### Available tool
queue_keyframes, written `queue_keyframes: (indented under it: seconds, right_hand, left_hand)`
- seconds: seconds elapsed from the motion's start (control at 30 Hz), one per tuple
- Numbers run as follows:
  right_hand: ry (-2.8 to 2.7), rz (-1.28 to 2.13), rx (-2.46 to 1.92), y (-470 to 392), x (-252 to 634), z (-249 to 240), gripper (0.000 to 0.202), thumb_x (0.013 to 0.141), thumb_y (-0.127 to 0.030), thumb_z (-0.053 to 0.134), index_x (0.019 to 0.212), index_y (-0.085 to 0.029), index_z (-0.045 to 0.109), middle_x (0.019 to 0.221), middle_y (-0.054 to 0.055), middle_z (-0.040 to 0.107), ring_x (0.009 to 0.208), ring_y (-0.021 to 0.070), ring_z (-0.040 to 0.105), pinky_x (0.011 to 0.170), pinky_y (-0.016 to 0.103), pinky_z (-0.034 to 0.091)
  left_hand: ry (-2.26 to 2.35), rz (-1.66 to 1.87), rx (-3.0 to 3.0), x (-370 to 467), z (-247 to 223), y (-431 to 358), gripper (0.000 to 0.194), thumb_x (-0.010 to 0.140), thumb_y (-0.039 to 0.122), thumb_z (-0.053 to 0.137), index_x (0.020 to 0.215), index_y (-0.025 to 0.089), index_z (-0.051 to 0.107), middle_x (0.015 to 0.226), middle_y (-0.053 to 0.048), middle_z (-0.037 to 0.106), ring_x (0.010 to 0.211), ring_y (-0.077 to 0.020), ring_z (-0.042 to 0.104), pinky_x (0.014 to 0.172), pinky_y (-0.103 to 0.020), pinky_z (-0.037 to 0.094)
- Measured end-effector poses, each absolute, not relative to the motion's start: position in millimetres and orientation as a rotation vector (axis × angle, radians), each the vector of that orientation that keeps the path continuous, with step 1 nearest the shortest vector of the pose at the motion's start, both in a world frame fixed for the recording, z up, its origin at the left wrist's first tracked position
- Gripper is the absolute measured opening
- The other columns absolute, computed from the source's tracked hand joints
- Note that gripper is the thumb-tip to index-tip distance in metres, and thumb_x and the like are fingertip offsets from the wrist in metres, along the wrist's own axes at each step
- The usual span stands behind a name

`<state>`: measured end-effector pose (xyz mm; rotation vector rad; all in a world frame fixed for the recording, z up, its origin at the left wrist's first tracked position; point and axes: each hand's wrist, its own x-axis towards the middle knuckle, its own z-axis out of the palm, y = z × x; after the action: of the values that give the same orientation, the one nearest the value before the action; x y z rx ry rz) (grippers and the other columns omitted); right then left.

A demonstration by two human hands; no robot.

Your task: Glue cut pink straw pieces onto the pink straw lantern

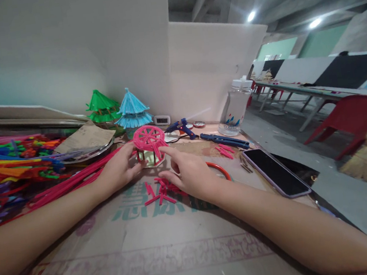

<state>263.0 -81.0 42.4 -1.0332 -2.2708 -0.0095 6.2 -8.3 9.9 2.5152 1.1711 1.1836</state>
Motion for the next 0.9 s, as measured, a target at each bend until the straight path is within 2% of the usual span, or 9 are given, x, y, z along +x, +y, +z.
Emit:
queue_keyframes:
  seconds: [0.07,0.23,0.43,0.6,0.73,0.9]
  right_hand:
    - [-2.233,0.09,-1.014,-82,263,41,0.045,0.103,-0.034,0.056,0.145,-0.018,0.049,0.077,-0.001,0.063,0.066,0.0168,0.056,0.067,0.029,0.042]
    - [-2.135,0.309,-1.076,-80,261,36,0.041,0.102,-0.034,0.053,0.139,-0.016,0.05,0.077,-0.002,0.063,0.064,0.0158,0.054,0.065,0.028,0.04]
    - [-2.109,0.358,-1.166,-74,258,33,0.028,0.1,-0.032,0.055,0.124,-0.018,0.055,0.079,-0.001,0.067,0.066,0.0167,0.059,0.063,0.028,0.04]
    - [-2.128,0.383,-1.212,-74,258,35,0.018,0.101,-0.032,0.054,0.114,-0.019,0.057,0.083,0.001,0.068,0.069,0.0173,0.061,0.063,0.028,0.04]
    - [-2.133,0.39,-1.278,-73,257,36,0.018,0.102,-0.031,0.054,0.114,-0.018,0.059,0.083,0.001,0.069,0.069,0.0173,0.06,0.063,0.029,0.04]
    - [-2.237,0.316,-1.294,-68,257,35,0.017,0.099,-0.024,0.06,0.113,-0.017,0.066,0.097,0.008,0.073,0.085,0.021,0.066,0.074,0.031,0.045]
  left_hand:
    - [1.115,1.151,2.312,7,7,-4,0.034,0.089,0.034,0.063,0.119,0.019,0.061,0.123,-0.013,0.072,0.117,-0.031,0.07,0.107,-0.051,0.056]
    - [0.976,1.131,2.192,6,1,1,0.044,0.093,0.036,0.055,0.132,0.017,0.055,0.143,-0.016,0.066,0.134,-0.0305,0.063,0.115,-0.052,0.051]
    - [1.121,1.123,2.276,6,4,-1,0.035,0.093,0.034,0.053,0.123,0.016,0.061,0.124,-0.015,0.072,0.117,-0.0308,0.07,0.108,-0.053,0.055]
    - [1.147,1.283,2.193,5,7,-4,0.045,0.088,0.025,0.055,0.132,0.016,0.051,0.133,-0.016,0.066,0.125,-0.0276,0.066,0.112,-0.05,0.052]
    - [1.284,1.523,2.186,2,11,-7,0.024,0.097,0.035,0.052,0.114,0.019,0.055,0.112,-0.01,0.066,0.11,-0.0249,0.065,0.104,-0.047,0.054]
    - [1.199,1.593,2.306,2,16,-18,0.017,0.102,0.037,0.049,0.106,0.021,0.053,0.104,-0.006,0.062,0.102,-0.022,0.062,0.097,-0.041,0.054]
